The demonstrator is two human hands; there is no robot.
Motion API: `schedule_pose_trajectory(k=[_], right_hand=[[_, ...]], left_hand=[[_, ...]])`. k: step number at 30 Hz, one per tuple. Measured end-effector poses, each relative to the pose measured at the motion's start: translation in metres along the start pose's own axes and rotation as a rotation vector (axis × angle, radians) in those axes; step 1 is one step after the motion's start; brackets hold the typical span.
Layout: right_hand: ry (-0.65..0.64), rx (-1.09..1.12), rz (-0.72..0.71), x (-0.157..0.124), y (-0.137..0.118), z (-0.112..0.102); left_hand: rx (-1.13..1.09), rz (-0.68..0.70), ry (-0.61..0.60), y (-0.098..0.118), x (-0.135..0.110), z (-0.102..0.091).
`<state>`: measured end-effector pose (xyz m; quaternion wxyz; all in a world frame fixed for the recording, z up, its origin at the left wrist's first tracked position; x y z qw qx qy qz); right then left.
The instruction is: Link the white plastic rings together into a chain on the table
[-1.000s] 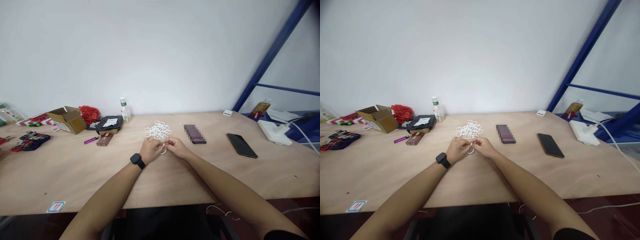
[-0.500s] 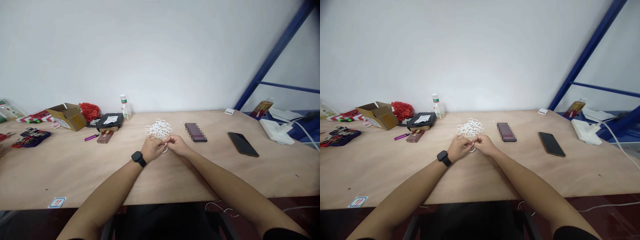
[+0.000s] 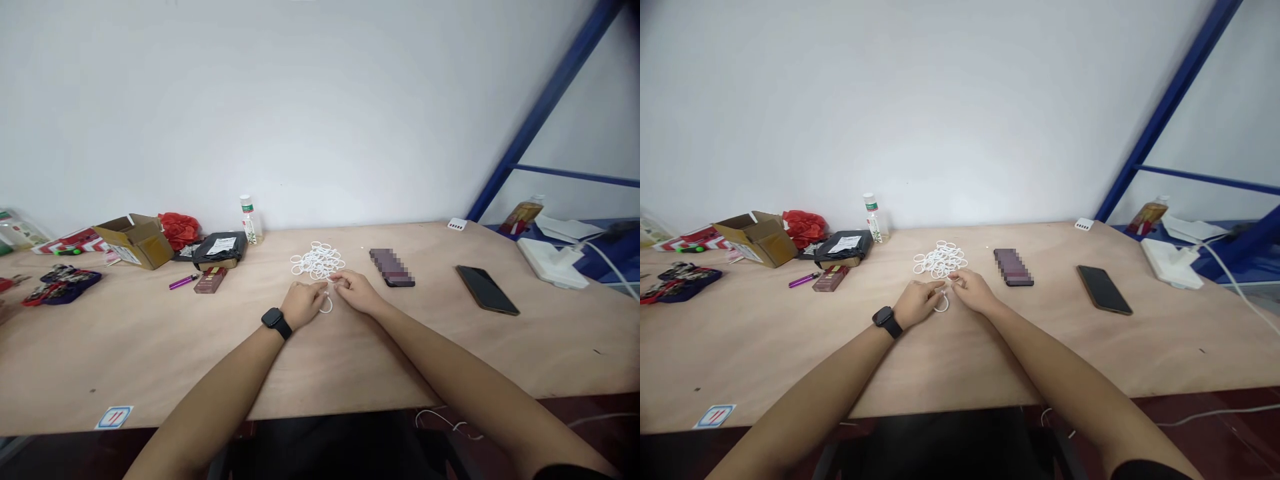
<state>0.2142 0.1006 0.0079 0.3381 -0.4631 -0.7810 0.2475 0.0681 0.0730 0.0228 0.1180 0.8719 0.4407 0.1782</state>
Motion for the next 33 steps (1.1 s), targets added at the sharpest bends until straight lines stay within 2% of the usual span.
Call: schedule_pose_trajectory(k=[2, 6, 11, 16, 20, 24, 26, 29, 33], right_hand=[[0.013, -0.158, -0.030, 0.001, 0.004, -0.005], [-0.095, -0.348, -0.044, 0.003, 0.009, 0.002], [-0.113, -0.346, -0.065, 0.001, 0.004, 0.006], [0.014, -0.170, -0.076, 0.000, -0.007, -0.004], [0.061, 0.085, -0.029, -0.002, -0.014, -0.008], [0.005, 0.451, 0.060, -0.005, -0.012, 0.002], [-0.046, 0.579, 0.079, -0.005, -0.011, 0.009], [-0.103, 0.689, 0.085, -0.005, -0.011, 0.017], [-0.138, 0.717, 0.111, -0.006, -0.009, 0.021]], left_hand=[[0.003, 0.005, -0.053, -0.002, 0.000, 0.003], [-0.024, 0.068, -0.087, 0.003, 0.000, 0.005], [-0.081, 0.168, -0.126, 0.014, -0.002, 0.007], [-0.136, 0.224, -0.174, 0.020, -0.005, 0.008], [-0.137, 0.095, -0.086, 0.009, -0.002, 0.004], [-0.162, -0.038, 0.013, -0.009, 0.001, 0.001], [-0.213, -0.050, 0.047, -0.013, 0.002, 0.001], [-0.303, -0.012, 0.096, -0.013, 0.002, -0.001], [-0.317, 0.044, 0.104, -0.006, 0.001, -0.004]])
Point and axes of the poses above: each hand's wrist, its own x-axis towards the middle knuckle, its own z-axis out of the palm, y = z × x, the point moved 7 cm from there along x, towards the middle knuckle, and after that the axes turned 5 degrees about -y, right-handed, at the moved point
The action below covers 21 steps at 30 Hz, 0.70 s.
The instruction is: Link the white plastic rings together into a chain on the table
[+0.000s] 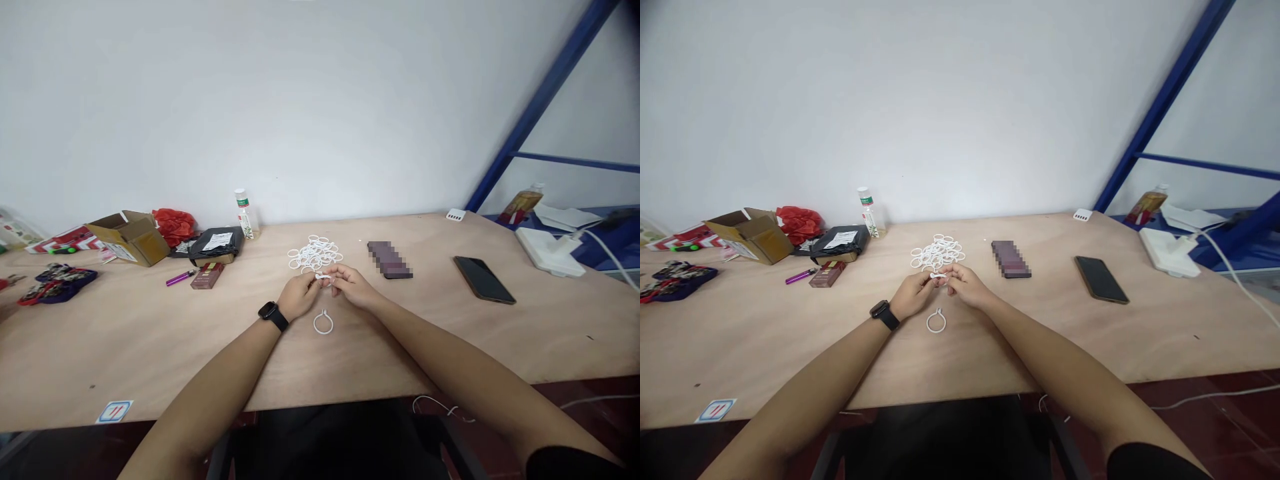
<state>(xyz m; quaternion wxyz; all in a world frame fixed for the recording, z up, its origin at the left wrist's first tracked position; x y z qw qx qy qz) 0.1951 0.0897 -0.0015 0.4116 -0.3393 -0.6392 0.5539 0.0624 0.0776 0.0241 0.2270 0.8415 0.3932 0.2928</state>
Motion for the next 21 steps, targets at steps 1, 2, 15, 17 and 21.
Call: schedule_pose_trajectory(k=[1, 2, 15, 17, 21], right_hand=[[-0.007, -0.008, 0.001, 0.000, -0.001, 0.001], [-0.015, -0.018, -0.003, -0.001, -0.002, 0.002], [-0.162, -0.205, -0.074, -0.009, -0.014, 0.014], [-0.194, -0.223, -0.081, -0.009, -0.016, 0.015], [-0.209, -0.252, -0.087, -0.010, -0.018, 0.017]], left_hand=[[0.010, 0.011, -0.009, 0.002, 0.000, 0.000], [0.023, 0.017, -0.015, 0.004, -0.001, 0.000], [0.064, -0.055, -0.039, 0.003, -0.002, -0.003], [0.068, -0.075, -0.049, 0.002, -0.002, -0.002], [0.048, -0.113, -0.061, -0.002, -0.001, -0.001]])
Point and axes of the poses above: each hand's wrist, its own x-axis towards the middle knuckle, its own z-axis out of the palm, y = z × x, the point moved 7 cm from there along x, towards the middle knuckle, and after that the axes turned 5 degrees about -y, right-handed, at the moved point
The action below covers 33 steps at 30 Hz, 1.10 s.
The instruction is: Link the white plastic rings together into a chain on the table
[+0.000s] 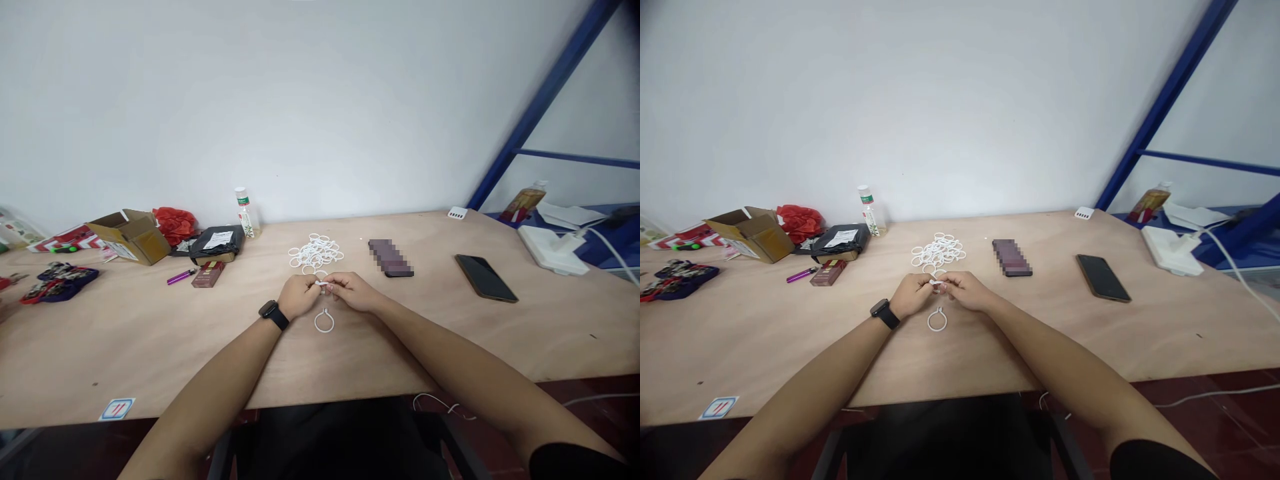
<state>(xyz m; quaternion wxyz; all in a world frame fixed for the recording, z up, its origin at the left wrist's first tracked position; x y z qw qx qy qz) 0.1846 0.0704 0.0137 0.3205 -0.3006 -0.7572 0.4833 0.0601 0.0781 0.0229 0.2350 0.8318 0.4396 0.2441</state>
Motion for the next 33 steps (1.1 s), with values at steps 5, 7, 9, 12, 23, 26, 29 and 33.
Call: schedule_pose_trajectory(k=[5, 7, 9, 12, 23, 26, 29, 33], right_hand=[[0.028, -0.096, -0.004, 0.000, -0.001, 0.001], [0.067, -0.171, 0.000, 0.000, -0.001, -0.001], [0.123, -0.273, -0.011, -0.001, -0.003, -0.007], [0.152, -0.430, -0.100, -0.002, -0.012, -0.012], [-0.087, -0.514, -0.151, -0.004, -0.015, 0.015], [0.025, -0.536, -0.144, -0.001, -0.013, 0.003], [0.099, -0.589, -0.140, 0.002, -0.006, -0.008], [0.073, -0.693, -0.095, 0.007, 0.009, -0.009]], left_hand=[[-0.091, 0.016, 0.025, -0.007, 0.003, -0.002], [-0.128, 0.038, 0.058, -0.009, 0.003, -0.004], [-0.155, 0.069, 0.103, -0.011, 0.004, -0.008], [-0.144, 0.138, 0.152, -0.015, 0.005, -0.013], [0.354, -0.077, 0.099, -0.042, 0.009, -0.003], [0.356, -0.084, 0.106, -0.041, 0.009, -0.004], [0.339, -0.066, 0.099, -0.040, 0.009, -0.003], [0.319, -0.006, 0.063, -0.034, 0.011, 0.002]])
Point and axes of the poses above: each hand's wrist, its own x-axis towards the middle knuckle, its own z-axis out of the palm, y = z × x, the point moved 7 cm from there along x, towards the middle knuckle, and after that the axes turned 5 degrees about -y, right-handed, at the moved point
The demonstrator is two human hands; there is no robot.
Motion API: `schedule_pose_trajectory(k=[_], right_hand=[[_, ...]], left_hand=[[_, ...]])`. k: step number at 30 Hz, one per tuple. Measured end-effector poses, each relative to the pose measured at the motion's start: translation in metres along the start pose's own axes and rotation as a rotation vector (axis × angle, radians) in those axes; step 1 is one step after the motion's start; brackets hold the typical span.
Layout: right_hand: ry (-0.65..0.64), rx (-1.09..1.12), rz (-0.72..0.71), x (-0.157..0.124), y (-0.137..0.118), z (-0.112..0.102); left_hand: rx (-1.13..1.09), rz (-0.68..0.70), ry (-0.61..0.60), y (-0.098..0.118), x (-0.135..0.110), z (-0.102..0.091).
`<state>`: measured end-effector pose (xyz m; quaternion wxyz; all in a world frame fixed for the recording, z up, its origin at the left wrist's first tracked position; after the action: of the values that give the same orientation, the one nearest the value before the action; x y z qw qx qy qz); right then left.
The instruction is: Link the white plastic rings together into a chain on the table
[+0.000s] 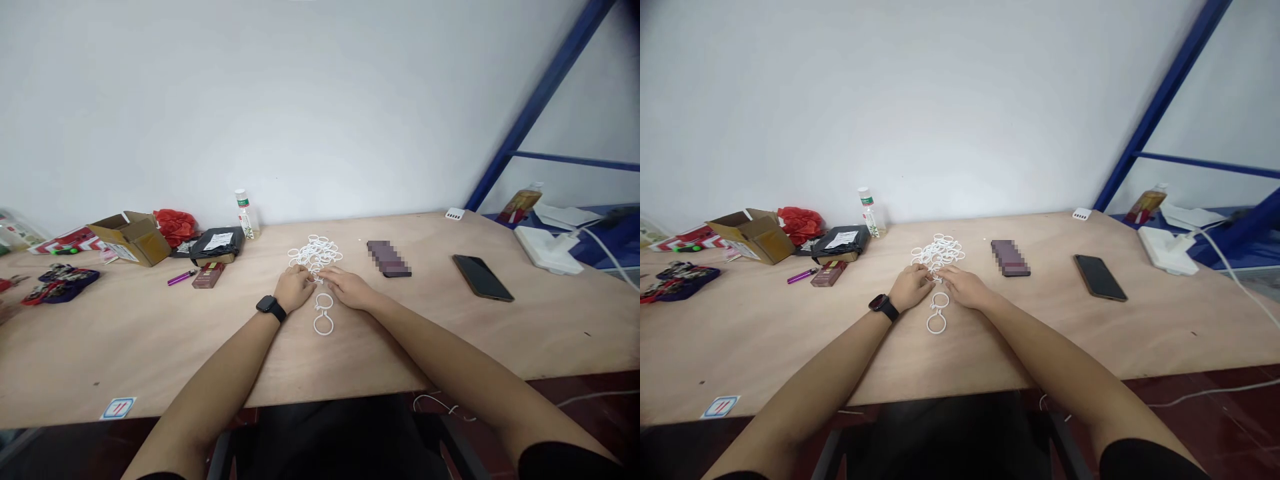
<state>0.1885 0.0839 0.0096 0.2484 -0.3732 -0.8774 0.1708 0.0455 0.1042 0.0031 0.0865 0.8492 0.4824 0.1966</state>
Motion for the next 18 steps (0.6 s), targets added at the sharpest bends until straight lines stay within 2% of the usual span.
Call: schedule_pose_trajectory(k=[3, 6, 12, 14, 18], right_hand=[[-0.013, -0.083, 0.043, 0.002, 0.007, 0.005], [-0.007, -0.121, 0.093, 0.001, 0.012, 0.005], [0.056, -0.018, 0.083, 0.000, 0.013, -0.003], [0.086, 0.028, 0.089, 0.001, 0.012, -0.006], [0.117, 0.124, 0.104, 0.000, 0.009, -0.008]], left_hand=[[0.014, 0.013, -0.015, 0.003, 0.001, 0.001], [0.038, -0.046, -0.008, -0.001, 0.001, -0.001], [0.060, -0.193, 0.057, -0.014, 0.001, -0.010], [-0.018, -0.145, 0.096, -0.011, 0.001, -0.013], [-0.149, 0.147, 0.143, 0.017, -0.001, -0.018]])
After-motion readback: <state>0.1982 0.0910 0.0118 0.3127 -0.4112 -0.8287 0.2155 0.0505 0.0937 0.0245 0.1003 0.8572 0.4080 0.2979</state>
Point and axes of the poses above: each hand's wrist, its own x-axis towards the middle knuckle, its own z-axis out of the palm, y = z × x, the point moved 7 cm from there along x, towards the middle knuckle, and after that the axes turned 5 degrees about -y, right-handed, at the moved point
